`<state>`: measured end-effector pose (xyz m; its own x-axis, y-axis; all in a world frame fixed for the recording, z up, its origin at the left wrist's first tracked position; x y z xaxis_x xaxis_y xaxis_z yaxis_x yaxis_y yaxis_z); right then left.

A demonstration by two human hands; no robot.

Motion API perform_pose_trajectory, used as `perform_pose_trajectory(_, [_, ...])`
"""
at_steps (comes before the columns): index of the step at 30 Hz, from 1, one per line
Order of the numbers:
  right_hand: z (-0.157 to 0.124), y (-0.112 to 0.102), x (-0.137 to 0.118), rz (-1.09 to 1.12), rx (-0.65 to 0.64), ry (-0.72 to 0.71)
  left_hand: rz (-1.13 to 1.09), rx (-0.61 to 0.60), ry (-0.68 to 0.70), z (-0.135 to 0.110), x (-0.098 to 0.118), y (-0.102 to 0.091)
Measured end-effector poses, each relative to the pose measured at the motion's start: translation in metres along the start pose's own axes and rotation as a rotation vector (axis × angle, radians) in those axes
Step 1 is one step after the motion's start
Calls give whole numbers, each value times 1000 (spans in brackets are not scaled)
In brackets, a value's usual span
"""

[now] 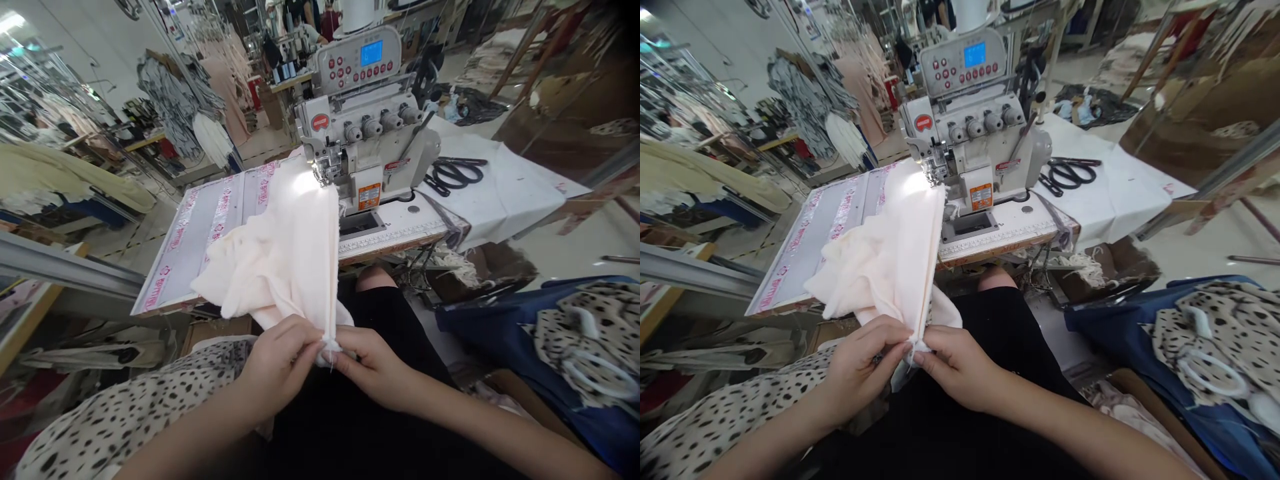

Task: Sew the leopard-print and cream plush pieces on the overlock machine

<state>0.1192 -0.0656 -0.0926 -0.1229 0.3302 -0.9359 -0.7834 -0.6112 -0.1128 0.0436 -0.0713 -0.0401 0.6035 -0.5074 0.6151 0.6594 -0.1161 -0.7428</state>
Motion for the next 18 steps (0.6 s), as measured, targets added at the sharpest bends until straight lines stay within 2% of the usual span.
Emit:
perform_pose_trajectory(6, [0,2,0,-35,-9,-19,-28,21,18,0,3,-2])
perform_pose_trajectory(11, [0,1,-2,-63,-3,-28,-12,-10,5,1,1,3])
perform_pose_trajectory(18, [1,-1,-12,-102,-100,-68,14,-61,15,4,-3,11])
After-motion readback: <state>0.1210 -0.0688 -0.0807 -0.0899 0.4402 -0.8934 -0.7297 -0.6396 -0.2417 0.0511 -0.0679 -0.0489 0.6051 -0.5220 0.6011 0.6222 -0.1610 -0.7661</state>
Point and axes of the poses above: each hand's wrist, its own z-axis towards the middle knuckle, its own y-axis out of the palm, x = y × z, the point moved 9 cm from there along z, towards the middle knuckle, and after that the axes turned 5 degrees about -y, right-handed, at the moved point
